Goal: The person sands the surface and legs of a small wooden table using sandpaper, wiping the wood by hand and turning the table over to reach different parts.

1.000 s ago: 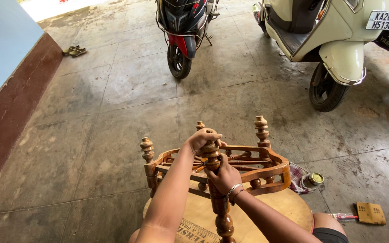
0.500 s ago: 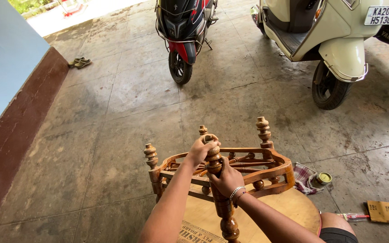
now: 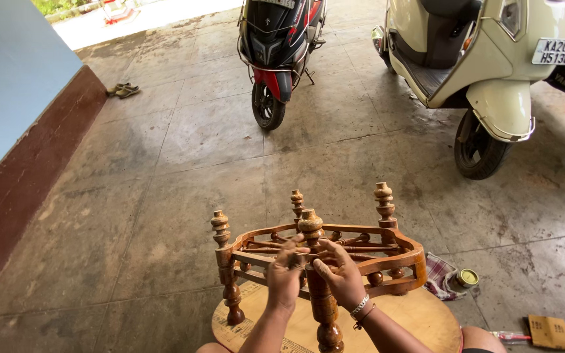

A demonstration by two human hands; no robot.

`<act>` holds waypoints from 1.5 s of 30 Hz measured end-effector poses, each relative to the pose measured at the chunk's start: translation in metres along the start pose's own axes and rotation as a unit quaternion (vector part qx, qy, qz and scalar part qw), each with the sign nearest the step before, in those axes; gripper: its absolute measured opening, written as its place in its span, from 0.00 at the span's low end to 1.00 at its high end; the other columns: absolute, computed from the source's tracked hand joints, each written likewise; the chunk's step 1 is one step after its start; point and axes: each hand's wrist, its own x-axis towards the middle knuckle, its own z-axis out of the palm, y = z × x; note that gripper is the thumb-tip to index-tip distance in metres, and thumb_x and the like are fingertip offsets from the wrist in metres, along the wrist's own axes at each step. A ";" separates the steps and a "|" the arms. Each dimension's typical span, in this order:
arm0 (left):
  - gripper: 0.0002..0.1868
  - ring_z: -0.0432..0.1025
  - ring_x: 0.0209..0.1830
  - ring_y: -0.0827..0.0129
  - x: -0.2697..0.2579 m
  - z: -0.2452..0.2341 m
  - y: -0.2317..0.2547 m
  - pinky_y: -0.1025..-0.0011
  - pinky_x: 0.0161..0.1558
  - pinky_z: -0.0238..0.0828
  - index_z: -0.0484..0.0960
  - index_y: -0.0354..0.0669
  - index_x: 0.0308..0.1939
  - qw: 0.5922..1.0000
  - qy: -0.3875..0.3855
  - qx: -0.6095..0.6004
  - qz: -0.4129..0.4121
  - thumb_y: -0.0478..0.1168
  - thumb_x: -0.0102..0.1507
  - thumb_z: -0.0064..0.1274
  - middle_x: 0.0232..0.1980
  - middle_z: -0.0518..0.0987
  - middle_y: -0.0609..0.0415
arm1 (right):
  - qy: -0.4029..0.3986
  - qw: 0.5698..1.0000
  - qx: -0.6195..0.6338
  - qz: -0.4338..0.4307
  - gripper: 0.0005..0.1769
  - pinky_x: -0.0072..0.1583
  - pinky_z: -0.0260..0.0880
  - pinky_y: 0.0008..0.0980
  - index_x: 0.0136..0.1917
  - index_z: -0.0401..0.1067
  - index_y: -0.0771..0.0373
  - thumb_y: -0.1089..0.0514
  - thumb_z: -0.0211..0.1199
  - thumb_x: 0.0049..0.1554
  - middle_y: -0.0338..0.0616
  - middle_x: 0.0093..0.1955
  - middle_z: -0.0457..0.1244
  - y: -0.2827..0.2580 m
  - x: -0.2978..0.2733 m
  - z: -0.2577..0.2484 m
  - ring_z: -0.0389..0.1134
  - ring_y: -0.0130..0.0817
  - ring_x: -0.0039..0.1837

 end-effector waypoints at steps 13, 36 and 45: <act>0.32 0.77 0.46 0.69 0.047 0.046 0.011 0.66 0.49 0.76 0.74 0.46 0.52 0.965 0.007 0.177 -0.192 0.53 0.51 0.71 0.48 0.81 0.55 | 0.089 0.969 -0.153 0.171 0.15 0.47 0.72 0.31 0.56 0.70 0.64 0.52 0.60 0.63 0.42 0.48 0.69 -0.061 0.098 -0.038 0.67 0.29 0.45; 0.24 0.81 0.43 0.61 0.035 0.061 0.012 0.63 0.51 0.77 0.79 0.48 0.46 0.956 0.071 0.260 -0.114 0.54 0.52 0.63 0.41 0.85 0.55 | -0.018 0.857 -0.506 -0.093 0.10 0.52 0.71 0.43 0.42 0.71 0.61 0.59 0.71 0.50 0.47 0.46 0.68 -0.083 0.131 0.004 0.71 0.49 0.50; 0.27 0.80 0.43 0.62 0.034 0.060 0.018 0.62 0.48 0.77 0.78 0.46 0.46 0.951 0.042 0.263 -0.161 0.55 0.51 0.69 0.42 0.85 0.55 | 0.173 0.889 -0.399 -0.143 0.12 0.42 0.72 0.38 0.39 0.69 0.60 0.56 0.72 0.54 0.44 0.40 0.67 -0.040 0.112 0.009 0.69 0.40 0.40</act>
